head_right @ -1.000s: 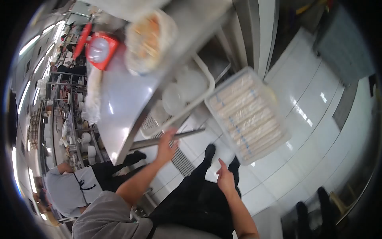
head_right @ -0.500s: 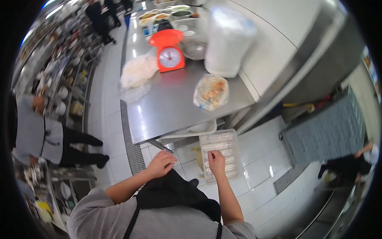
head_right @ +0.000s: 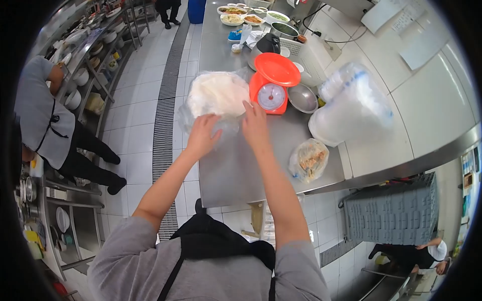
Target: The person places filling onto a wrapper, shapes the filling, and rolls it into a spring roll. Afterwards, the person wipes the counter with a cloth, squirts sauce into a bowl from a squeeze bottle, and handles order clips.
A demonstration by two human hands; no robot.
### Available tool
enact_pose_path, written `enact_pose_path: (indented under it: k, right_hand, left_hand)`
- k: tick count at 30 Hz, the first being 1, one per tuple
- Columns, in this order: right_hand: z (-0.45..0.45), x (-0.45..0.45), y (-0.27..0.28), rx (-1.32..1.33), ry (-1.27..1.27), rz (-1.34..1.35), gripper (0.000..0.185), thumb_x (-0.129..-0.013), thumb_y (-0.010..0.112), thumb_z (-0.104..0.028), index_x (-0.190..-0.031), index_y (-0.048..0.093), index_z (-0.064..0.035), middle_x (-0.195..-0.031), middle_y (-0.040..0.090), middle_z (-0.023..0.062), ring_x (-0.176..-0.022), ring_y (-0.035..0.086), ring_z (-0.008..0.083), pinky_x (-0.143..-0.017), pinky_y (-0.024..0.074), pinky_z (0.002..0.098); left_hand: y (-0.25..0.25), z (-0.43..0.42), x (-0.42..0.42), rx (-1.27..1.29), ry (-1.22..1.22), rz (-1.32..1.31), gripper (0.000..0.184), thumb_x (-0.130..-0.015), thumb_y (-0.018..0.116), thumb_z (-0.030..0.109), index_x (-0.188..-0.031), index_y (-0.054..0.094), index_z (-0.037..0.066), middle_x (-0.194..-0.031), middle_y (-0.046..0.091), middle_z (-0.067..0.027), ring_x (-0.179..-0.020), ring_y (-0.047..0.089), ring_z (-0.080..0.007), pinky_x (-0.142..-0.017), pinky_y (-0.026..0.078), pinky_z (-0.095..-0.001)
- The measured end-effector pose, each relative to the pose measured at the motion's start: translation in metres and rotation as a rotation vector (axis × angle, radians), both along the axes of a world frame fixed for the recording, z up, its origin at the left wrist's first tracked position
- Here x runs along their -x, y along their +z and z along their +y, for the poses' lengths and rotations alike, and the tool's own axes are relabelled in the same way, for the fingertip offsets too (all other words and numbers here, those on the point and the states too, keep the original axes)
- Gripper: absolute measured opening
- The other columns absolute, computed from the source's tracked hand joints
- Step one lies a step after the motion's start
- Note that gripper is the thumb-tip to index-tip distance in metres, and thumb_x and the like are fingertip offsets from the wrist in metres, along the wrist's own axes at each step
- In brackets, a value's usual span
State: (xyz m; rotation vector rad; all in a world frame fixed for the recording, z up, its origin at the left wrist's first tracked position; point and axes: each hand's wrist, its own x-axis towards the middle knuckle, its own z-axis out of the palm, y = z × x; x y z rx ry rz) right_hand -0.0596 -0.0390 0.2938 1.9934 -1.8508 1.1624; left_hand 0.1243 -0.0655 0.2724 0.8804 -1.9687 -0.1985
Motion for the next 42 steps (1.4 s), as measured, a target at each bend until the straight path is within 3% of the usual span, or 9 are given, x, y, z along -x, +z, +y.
enact_pose_path:
  k: [3,5,11,14,16,26,31,37,42]
  right_hand:
    - [-0.057,0.012,-0.031,0.063,-0.048,0.475,0.021,-0.076,0.06,-0.009,-0.097,0.059,-0.0032,-0.101,0.058,0.015,-0.091,0.057,0.0305,-0.071,0.0465,0.0365]
    - [-0.073,0.013,-0.009,-0.247,-0.034,0.196,0.019,-0.077,0.06,-0.011,-0.094,0.059,-0.0026,-0.09,0.06,0.0117,-0.087,0.058,0.0269,-0.073,0.0452,0.0353]
    - [-0.025,0.01,0.123,-0.544,0.288,-0.633,0.017,-0.079,0.063,-0.019,-0.086,0.06,-0.0032,-0.069,0.057,-0.002,-0.063,0.051,0.0065,-0.06,0.0403,0.0214]
    - [0.004,0.009,0.153,-0.581,0.385,-0.75,0.018,-0.08,0.063,-0.019,-0.086,0.06,-0.0023,-0.072,0.056,-0.0029,-0.063,0.049,0.0039,-0.059,0.039,0.0188]
    - [0.029,0.018,0.15,-0.561,0.418,-0.813,0.018,-0.08,0.063,-0.018,-0.087,0.06,-0.0019,-0.073,0.057,-0.0029,-0.065,0.049,0.0047,-0.06,0.0395,0.0192]
    - [0.073,0.109,0.12,-0.438,0.184,-0.628,0.012,-0.08,0.063,-0.01,-0.086,0.062,0.0002,-0.077,0.06,-0.0006,-0.071,0.054,0.0068,-0.067,0.043,0.0216]
    - [0.105,0.125,0.096,-0.123,0.287,-0.283,0.015,-0.068,0.061,0.0,-0.082,0.064,-0.004,-0.086,0.062,0.0057,-0.083,0.058,0.0178,-0.076,0.0442,0.0273]
    - [0.149,0.132,-0.007,-0.328,0.224,0.182,0.019,-0.066,0.059,0.002,-0.083,0.065,-0.0063,-0.097,0.061,0.0104,-0.098,0.055,0.0266,-0.086,0.0419,0.0359]
    - [0.18,0.101,-0.021,-0.467,0.264,-0.357,0.018,-0.074,0.056,-0.002,-0.09,0.064,-0.0059,-0.102,0.059,0.0118,-0.099,0.054,0.0289,-0.086,0.0428,0.037]
  left_hand:
    - [-0.012,-0.016,0.005,-0.264,-0.126,-0.413,0.038,-0.076,0.063,0.013,-0.111,0.053,0.006,-0.107,0.054,-0.0154,-0.099,0.052,-0.0319,-0.086,0.043,-0.0397]
    - [0.005,-0.022,-0.001,-0.864,-0.146,-0.435,0.055,-0.072,0.068,0.019,-0.121,0.046,0.007,-0.117,0.047,-0.0178,-0.105,0.048,-0.0342,-0.094,0.037,-0.0394]
    - [0.064,-0.043,0.005,-0.072,-0.038,0.208,0.089,-0.065,0.077,0.025,-0.134,0.026,0.002,-0.128,0.038,-0.0201,-0.115,0.044,-0.0304,-0.09,0.041,-0.0372]
    - [0.089,-0.047,0.015,-0.282,-0.561,0.213,0.085,-0.064,0.078,0.022,-0.132,0.032,0.0,-0.128,0.043,-0.0155,-0.112,0.048,-0.0224,-0.087,0.043,-0.0319]
    - [0.092,-0.038,0.023,-1.164,-1.218,0.144,0.06,-0.067,0.076,0.015,-0.12,0.05,0.002,-0.113,0.057,-0.0073,-0.097,0.055,-0.0132,-0.085,0.043,-0.0277]
    - [0.121,0.004,0.02,-0.852,-0.558,0.058,0.02,-0.071,0.07,0.011,-0.087,0.064,0.001,-0.08,0.063,-0.0036,-0.075,0.058,-0.0124,-0.071,0.046,-0.0259]
    - [0.111,0.056,0.027,-0.079,-0.45,-0.031,0.01,-0.07,0.065,0.004,-0.08,0.063,0.006,-0.082,0.059,-0.004,-0.076,0.058,-0.0202,-0.066,0.048,-0.0296]
    - [0.008,0.128,0.022,-0.305,-0.63,-0.371,0.029,-0.071,0.066,0.013,-0.099,0.061,0.009,-0.099,0.058,-0.0101,-0.091,0.057,-0.0275,-0.08,0.047,-0.0357]
    - [-0.005,0.143,0.001,-0.595,-0.485,-0.217,0.026,-0.076,0.06,0.01,-0.101,0.058,0.005,-0.098,0.057,-0.0141,-0.09,0.056,-0.0331,-0.079,0.047,-0.0369]
